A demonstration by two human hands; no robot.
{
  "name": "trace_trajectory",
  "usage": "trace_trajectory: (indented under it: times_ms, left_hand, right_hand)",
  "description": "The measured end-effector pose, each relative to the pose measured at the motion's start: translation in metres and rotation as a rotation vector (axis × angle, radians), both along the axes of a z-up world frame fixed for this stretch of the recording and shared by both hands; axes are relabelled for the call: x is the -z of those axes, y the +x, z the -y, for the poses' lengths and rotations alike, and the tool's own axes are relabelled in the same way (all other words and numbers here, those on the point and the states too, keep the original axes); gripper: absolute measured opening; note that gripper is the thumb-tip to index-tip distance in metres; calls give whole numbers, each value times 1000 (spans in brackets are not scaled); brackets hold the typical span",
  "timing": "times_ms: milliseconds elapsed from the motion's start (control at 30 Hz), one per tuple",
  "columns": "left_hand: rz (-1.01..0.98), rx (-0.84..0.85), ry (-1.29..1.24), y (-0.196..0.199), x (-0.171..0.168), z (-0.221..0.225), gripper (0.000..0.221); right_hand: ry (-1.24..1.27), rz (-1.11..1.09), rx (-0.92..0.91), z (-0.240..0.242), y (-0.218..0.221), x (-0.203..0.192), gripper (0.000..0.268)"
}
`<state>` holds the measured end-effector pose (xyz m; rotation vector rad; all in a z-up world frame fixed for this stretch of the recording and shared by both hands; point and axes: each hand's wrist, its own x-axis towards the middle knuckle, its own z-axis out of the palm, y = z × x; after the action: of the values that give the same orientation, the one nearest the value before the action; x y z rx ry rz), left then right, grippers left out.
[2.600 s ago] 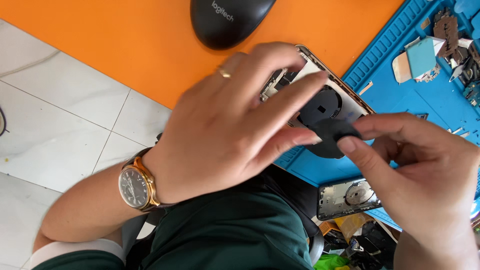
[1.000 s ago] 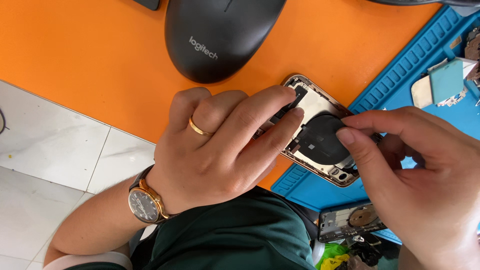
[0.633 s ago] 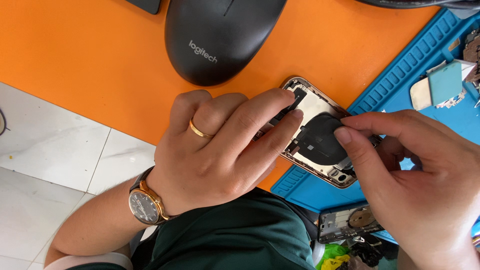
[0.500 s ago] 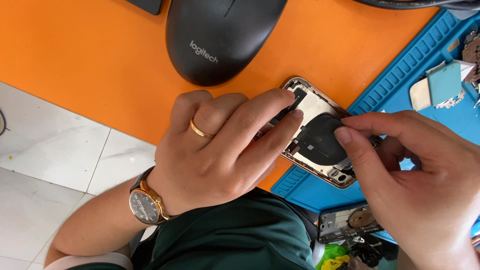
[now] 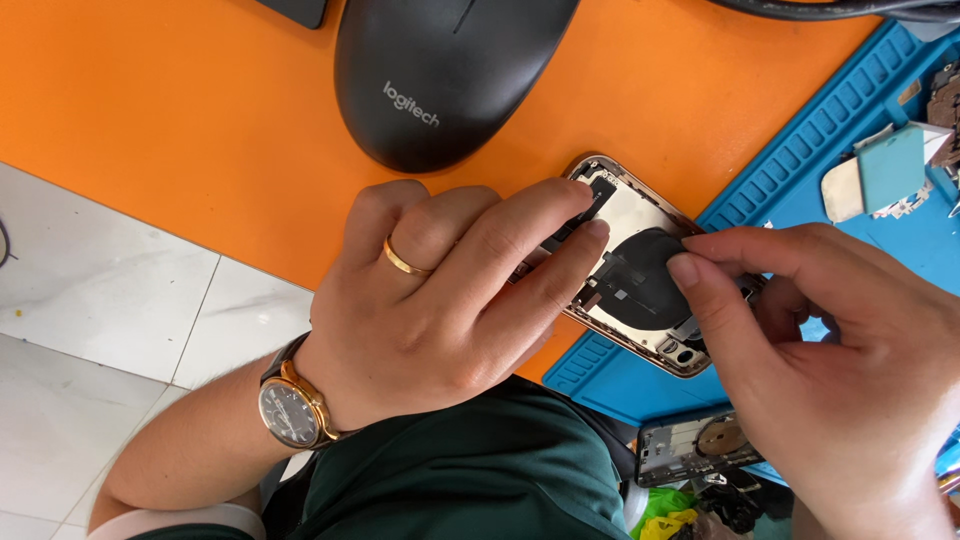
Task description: The person repairs two disassembled smartphones on their lap, using tweezers to handle a circular component and a screwdriver to tighten screws. They also use a suction cup tool to manipulate the phone casing.
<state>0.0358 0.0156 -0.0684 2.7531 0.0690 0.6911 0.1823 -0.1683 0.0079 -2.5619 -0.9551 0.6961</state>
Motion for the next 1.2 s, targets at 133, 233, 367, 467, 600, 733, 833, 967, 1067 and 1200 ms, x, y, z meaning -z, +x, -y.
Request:
trace_trajectory:
  times_ms: [133,233,367,467,600,733,833,967,1067,1200]
  left_hand:
    - [3,-5,7,1,0,0,13]
    - [0,-3,5,0,0,0,13]
    - [0,-2,8,0,1,0,10]
    - [-2,9,5,0,1,0,13]
    - [0,7,4,0,1,0,14]
    - [-4,4,10,0,1,0,14]
    - [-2,3,5,0,0,0,14]
    - [5,-1,5,1,0,0,12]
    - [5,3,9,0,0,0,15]
    - [-14,15,4,-1,1,0,16]
  right_hand:
    - [0,-22,25,1,1,1,8]
    - [-116,-70,74,4,6,-3,14]
    - [-138,-110,113,7,7,-2,18]
    - [-134,-67,94,4,3,-2,14]
    - [1,-29,29,4,1,1,9]
    - [11,0,-13,4,0,2,6]
    - [20,22,-45,2,0,1,6]
    - [23,26,-44,2,0,2,5]
    - [6,24,-47,2,0,1,6]
    - [-14,34,-46,1,0,1,8]
